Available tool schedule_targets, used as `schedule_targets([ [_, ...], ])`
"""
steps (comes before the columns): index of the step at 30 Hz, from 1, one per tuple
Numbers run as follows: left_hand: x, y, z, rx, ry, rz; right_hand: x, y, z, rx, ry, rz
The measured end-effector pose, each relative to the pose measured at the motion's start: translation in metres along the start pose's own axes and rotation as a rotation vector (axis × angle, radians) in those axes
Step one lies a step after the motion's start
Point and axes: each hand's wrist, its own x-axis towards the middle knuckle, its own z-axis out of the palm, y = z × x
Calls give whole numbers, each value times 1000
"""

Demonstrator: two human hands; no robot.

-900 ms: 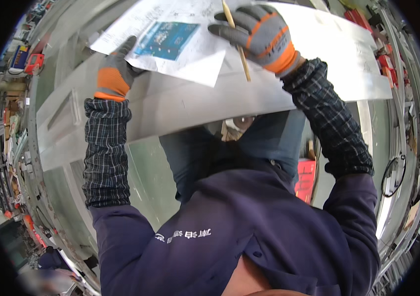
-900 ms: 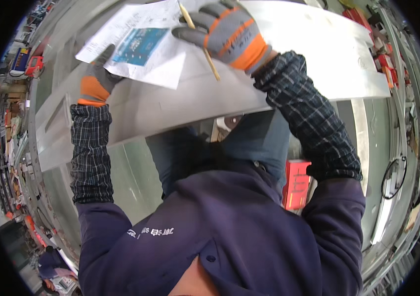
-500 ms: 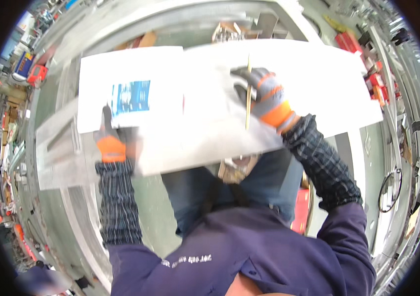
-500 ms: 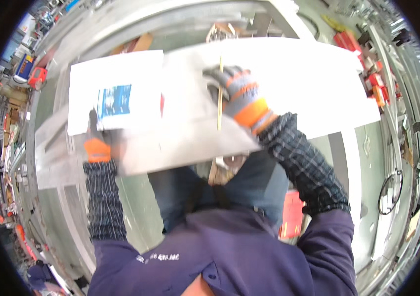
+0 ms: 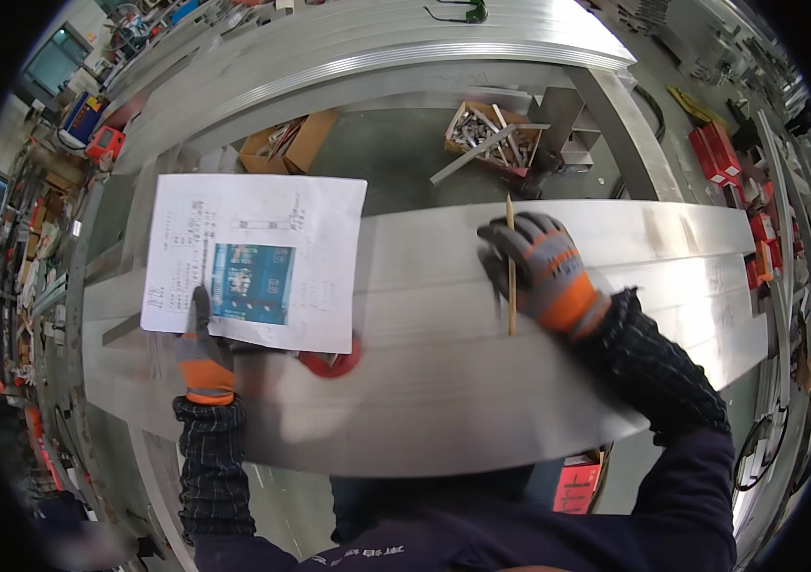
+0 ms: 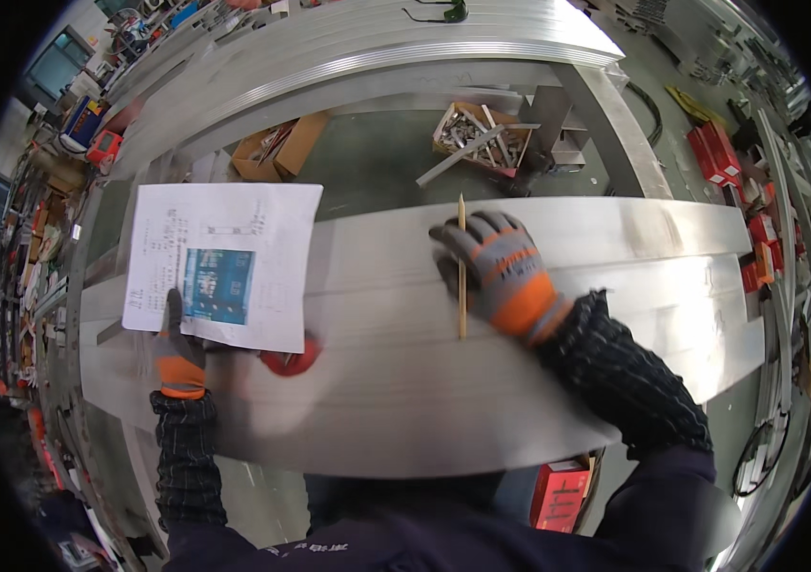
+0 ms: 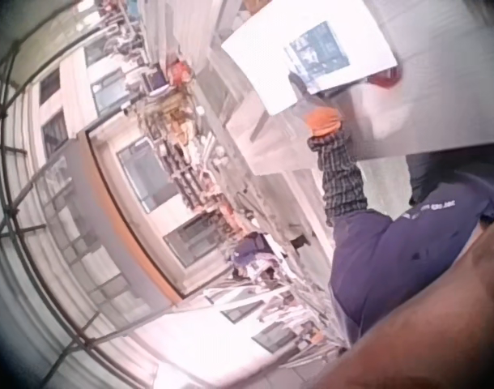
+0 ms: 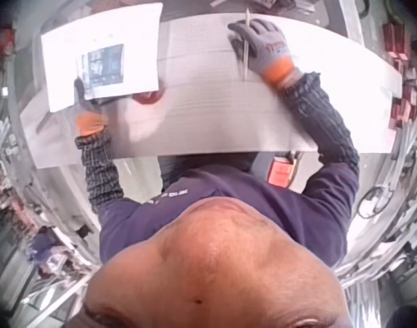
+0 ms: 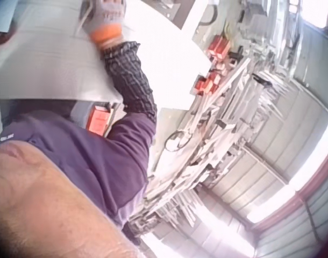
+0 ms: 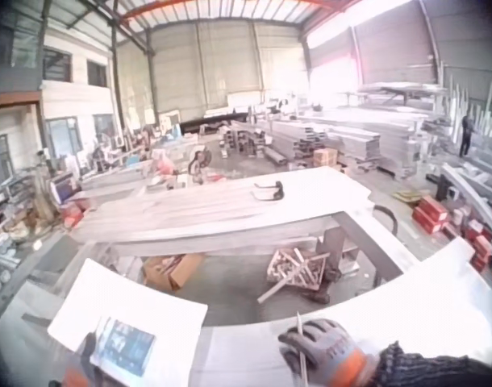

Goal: The person measures and marks a large metal sheet using a tape measure, a metal ruler, and a pencil. They repeatedly position the tools, draw straight lines, and write numerical values on the sheet's surface.

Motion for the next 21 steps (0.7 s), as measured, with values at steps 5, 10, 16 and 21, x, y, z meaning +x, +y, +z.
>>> schedule_targets([
  [5,73,8,-3,808,6,693,7,-30,-15,122,44,-85],
  [10,97,1,30,730,-153,591,-5,-60,-20,112,-47,-5],
  [16,104,-20,30,897,-168,569,-30,-102,-3,38,-36,1],
  [21,134,-52,50,979,-141,364,-39,-121,12,104,26,31],
])
